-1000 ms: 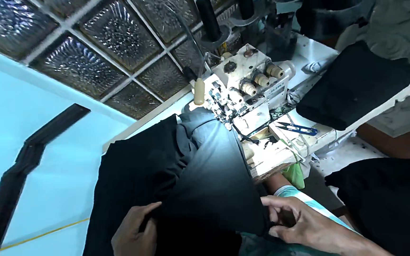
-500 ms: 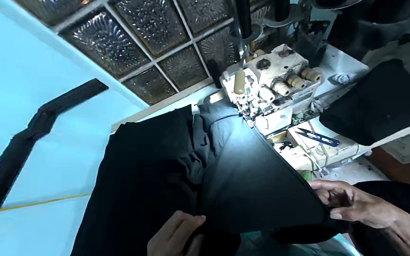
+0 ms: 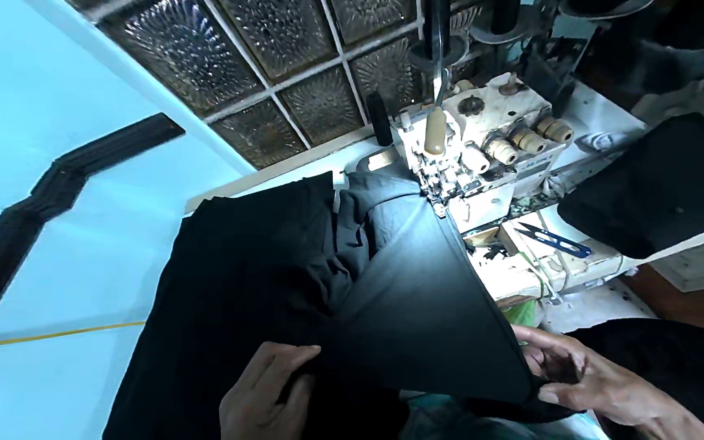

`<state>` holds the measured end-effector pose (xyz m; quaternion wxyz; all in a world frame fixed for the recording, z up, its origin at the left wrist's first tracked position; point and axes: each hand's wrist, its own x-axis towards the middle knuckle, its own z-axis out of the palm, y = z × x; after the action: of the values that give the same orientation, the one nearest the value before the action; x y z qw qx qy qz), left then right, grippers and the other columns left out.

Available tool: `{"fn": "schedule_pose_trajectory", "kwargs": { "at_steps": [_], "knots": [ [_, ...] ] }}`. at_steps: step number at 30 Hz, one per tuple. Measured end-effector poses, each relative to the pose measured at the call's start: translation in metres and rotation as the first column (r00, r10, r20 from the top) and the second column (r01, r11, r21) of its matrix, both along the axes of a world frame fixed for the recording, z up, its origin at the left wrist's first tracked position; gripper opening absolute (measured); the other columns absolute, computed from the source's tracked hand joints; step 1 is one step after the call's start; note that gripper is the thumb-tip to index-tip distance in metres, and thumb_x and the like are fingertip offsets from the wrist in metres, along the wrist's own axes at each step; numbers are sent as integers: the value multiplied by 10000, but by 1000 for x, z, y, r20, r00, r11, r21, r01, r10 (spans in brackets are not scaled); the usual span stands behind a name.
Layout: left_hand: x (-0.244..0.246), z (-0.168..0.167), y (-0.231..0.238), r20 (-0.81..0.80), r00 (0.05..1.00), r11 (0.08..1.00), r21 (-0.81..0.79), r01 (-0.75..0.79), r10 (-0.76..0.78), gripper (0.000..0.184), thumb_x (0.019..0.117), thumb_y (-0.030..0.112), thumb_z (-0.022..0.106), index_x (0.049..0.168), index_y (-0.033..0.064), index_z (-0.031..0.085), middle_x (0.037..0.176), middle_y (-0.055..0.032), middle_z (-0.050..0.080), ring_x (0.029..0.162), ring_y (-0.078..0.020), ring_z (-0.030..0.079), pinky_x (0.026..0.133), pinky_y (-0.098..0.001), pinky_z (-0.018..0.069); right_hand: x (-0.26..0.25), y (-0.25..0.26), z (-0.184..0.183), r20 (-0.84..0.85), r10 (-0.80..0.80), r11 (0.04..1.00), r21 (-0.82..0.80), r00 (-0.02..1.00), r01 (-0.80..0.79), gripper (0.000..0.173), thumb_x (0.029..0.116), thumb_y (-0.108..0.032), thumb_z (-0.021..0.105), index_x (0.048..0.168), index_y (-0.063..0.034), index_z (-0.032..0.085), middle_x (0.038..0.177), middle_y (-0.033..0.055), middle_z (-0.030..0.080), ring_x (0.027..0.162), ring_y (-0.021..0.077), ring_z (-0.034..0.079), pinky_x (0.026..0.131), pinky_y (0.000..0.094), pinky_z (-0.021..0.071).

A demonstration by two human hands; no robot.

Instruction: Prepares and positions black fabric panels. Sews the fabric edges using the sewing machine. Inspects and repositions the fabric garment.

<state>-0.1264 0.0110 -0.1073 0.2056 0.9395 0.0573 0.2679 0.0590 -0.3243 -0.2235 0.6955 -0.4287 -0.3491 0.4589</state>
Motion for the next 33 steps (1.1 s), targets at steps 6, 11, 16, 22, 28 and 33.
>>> {"fn": "schedule_pose_trajectory", "kwargs": {
  "at_steps": [6,11,16,22,28,33],
  "knots": [
    [-4,-1,-12,-11,998,997,-50,61,-62,115,965,158,617,983,76,695,924,-56,632,930,0,599,838,-78,458,20,-17,3,32,35,999,-11,999,-35,626,956,-269,712,1533,-300,472,1051,-134,705,899,-66,637,803,115,526],
    [-5,3,-7,-5,1000,999,-15,30,-30,114,961,142,610,976,69,696,919,-65,634,933,-5,601,847,-76,453,16,-12,5,28,49,998,-29,998,-49,587,948,-238,717,1494,-292,509,1004,-129,696,856,-63,631,742,108,519],
    [12,1,9,34,999,1000,24,4,-4,144,955,150,614,964,40,706,933,-84,655,959,-16,607,877,-90,453,16,6,10,76,-77,995,-51,994,81,574,923,-261,733,1464,-307,546,986,-159,692,845,-79,620,741,101,514],
    [43,-7,24,128,991,998,55,-38,31,163,909,89,625,924,-29,736,896,-133,677,930,-52,619,868,-117,452,35,28,17,86,-156,979,-119,984,165,608,858,-109,724,1431,-179,534,909,-177,662,783,-61,614,711,121,519],
    [50,-11,28,130,991,999,39,-18,13,158,910,85,631,922,-34,734,894,-120,666,936,-30,611,879,-98,445,40,27,18,74,-148,977,-144,986,157,654,851,-78,720,1463,-149,500,864,-173,639,757,-56,608,700,116,515],
    [63,-34,36,19,997,992,97,-81,80,176,864,15,601,936,-36,752,908,-174,701,859,-187,677,799,-268,537,34,34,20,60,-168,958,-224,984,178,630,818,-33,694,1418,-111,515,829,-174,618,709,-60,585,662,117,506]
  ]
}}
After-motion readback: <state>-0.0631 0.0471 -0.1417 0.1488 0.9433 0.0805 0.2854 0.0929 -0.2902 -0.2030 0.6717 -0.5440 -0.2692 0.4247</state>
